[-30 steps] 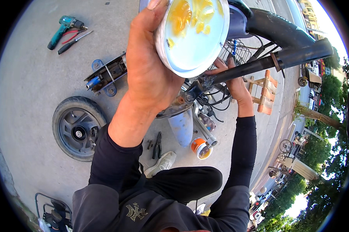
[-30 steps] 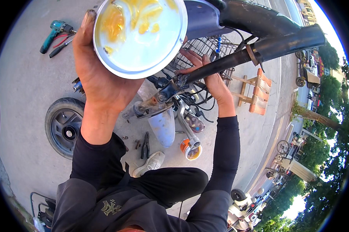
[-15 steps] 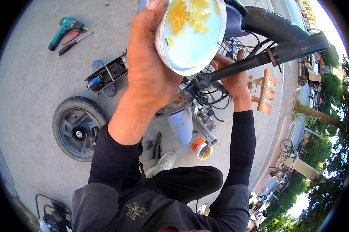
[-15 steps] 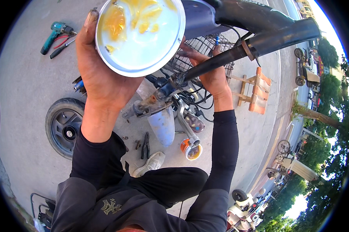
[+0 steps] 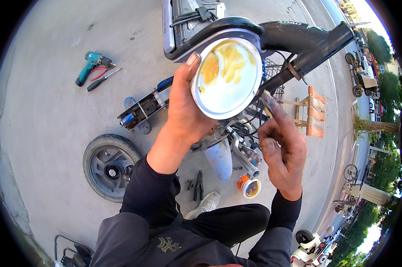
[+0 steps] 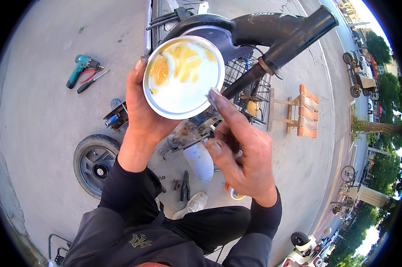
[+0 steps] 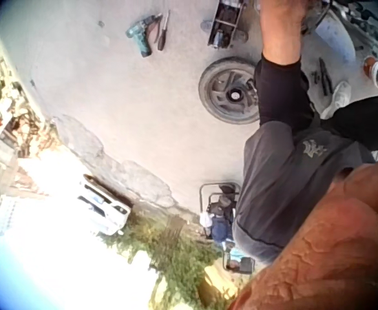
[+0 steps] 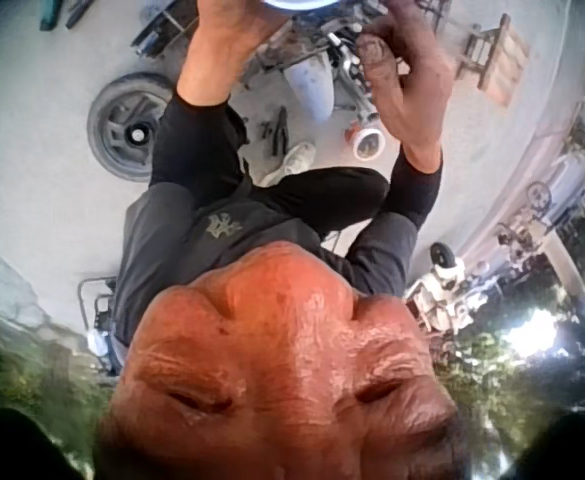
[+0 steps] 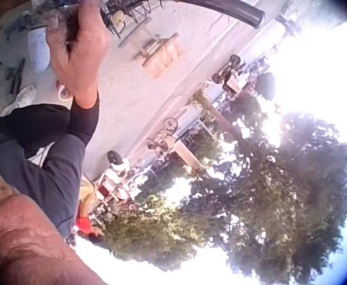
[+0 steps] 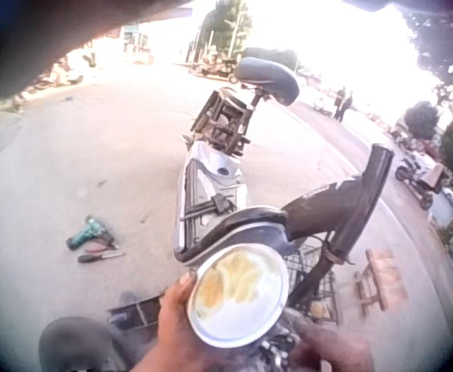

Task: The person works on a disassembled electric scooter, first manipulating the handlebar stem and then spraying lubricant into the steering column. They then open a container of grease and apply it by hand to the handlebar stem and surrounding components.

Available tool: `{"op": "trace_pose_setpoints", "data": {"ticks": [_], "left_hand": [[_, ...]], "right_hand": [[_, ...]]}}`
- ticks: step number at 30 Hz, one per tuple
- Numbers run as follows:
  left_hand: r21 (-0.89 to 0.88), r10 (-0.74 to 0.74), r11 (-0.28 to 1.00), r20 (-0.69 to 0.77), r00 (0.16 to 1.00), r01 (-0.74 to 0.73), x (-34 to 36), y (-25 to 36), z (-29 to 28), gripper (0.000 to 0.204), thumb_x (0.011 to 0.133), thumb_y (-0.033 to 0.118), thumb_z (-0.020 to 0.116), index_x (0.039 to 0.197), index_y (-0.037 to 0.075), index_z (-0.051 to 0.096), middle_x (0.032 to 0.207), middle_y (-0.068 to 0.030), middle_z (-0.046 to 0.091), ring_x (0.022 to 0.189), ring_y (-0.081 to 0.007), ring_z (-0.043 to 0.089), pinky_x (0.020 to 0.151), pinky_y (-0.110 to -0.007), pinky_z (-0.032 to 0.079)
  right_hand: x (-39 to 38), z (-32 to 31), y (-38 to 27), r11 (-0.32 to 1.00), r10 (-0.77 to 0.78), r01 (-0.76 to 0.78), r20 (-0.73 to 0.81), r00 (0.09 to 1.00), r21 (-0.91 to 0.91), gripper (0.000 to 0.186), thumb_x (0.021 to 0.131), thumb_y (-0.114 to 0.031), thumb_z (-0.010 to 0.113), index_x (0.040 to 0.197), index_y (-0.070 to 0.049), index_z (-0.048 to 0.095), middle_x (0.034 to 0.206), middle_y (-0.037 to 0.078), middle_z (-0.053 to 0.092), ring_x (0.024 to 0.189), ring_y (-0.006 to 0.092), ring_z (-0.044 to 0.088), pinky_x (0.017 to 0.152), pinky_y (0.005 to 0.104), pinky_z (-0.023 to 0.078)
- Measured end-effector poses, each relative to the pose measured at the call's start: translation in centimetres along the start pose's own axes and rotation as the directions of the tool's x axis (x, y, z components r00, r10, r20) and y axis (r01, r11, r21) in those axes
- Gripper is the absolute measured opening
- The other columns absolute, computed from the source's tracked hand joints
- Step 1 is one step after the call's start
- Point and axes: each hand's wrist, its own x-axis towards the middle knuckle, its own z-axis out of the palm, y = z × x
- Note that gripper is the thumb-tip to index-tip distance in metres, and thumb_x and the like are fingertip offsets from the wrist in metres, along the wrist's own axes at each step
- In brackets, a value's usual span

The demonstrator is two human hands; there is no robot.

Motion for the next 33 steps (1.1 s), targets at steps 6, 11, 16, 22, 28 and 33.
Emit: {"op": "trace_pose_setpoints", "data": {"ticks": [6, 11, 16, 22, 28, 33], "left_hand": [[0.074, -0.137, 0.989, 0.143, 0.98, 0.127, -1.3, 0.0, 1.1, 0.072, 0.101, 0.055, 0.045, 0.148, 0.0, 0.049, 0.141, -0.0179, 0.061, 0.126, -0.0277, 0.063, 0.108, -0.041, 0.051], [0.126, -0.157, 0.983, 0.177, 0.972, 0.135, -1.9, 0.0, 1.5, 0.074, 0.101, 0.057, 0.046, 0.148, 0.0, 0.049, 0.14, -0.0178, 0.061, 0.126, -0.0291, 0.062, 0.108, -0.042, 0.051], [0.127, -0.141, 0.984, 0.142, 0.98, 0.123, -2.0, -0.3, 2.0, 0.072, 0.101, 0.058, 0.046, 0.145, 0.001, 0.052, 0.137, -0.0166, 0.063, 0.124, -0.0272, 0.064, 0.107, -0.041, 0.051], [0.025, -0.138, 0.99, 0.146, 0.979, 0.136, -1.8, -0.2, 1.4, 0.067, 0.102, 0.056, 0.048, 0.143, 0.003, 0.054, 0.134, -0.0137, 0.065, 0.121, -0.024, 0.065, 0.105, -0.038, 0.052], [0.112, -0.087, 0.99, 0.033, 0.996, 0.082, -1.3, 0.1, 1.1, 0.067, 0.102, 0.058, 0.048, 0.142, 0.005, 0.056, 0.135, -0.0128, 0.065, 0.121, -0.0256, 0.065, 0.104, -0.044, 0.052], [0.039, 0.145, 0.989, -0.098, 0.985, -0.142, -0.7, 1.3, 0.7, 0.061, 0.103, 0.056, 0.048, 0.142, 0.01, 0.056, 0.14, -0.0063, 0.063, 0.125, -0.0228, 0.063, 0.109, -0.043, 0.05]], "right_hand": [[2.9, 1.2, -1.5, 0.965, -0.217, 0.21, -0.028, 0.976, -0.155, 0.053, 0.094, -0.004, 0.068, 0.145, 0.002, 0.056, 0.078, 0.007, 0.06, 0.062, 0.0093, 0.053, 0.062, 0.0253, 0.045], [2.8, 1.6, -1.3, 0.892, -0.299, 0.276, -0.009, 0.954, -0.359, 0.052, 0.091, 0.0, 0.07, 0.142, -0.002, 0.061, 0.092, 0.013, 0.072, 0.059, 0.0149, 0.058, 0.061, 0.0283, 0.049], [2.4, 1.6, -1.9, 0.848, -0.253, 0.229, 0.015, 0.967, -0.479, 0.045, 0.094, -0.002, 0.068, 0.139, -0.005, 0.065, 0.105, 0.017, 0.075, 0.069, 0.0245, 0.069, 0.066, 0.0332, 0.055], [2.5, 2.4, -0.2, 0.852, -0.329, 0.285, -0.025, 0.944, -0.439, 0.047, 0.093, -0.008, 0.068, 0.14, -0.012, 0.065, 0.075, 0.007, 0.066, 0.06, 0.0241, 0.064, 0.053, 0.0351, 0.05], [1.5, 2.2, -0.1, 0.995, -0.048, 0.038, 0.11, 0.993, 0.094, 0.041, 0.095, -0.002, 0.059, 0.135, -0.001, 0.065, 0.08, 0.008, 0.066, 0.064, 0.0168, 0.061, 0.059, 0.0293, 0.047], [-0.7, 0.8, 3.0, 0.978, 0.047, -0.043, -0.015, 0.999, 0.206, 0.043, 0.09, -0.004, 0.055, 0.13, 0.001, 0.067, 0.11, 0.013, 0.06, 0.095, 0.02, 0.059, 0.082, 0.0325, 0.047]]}}
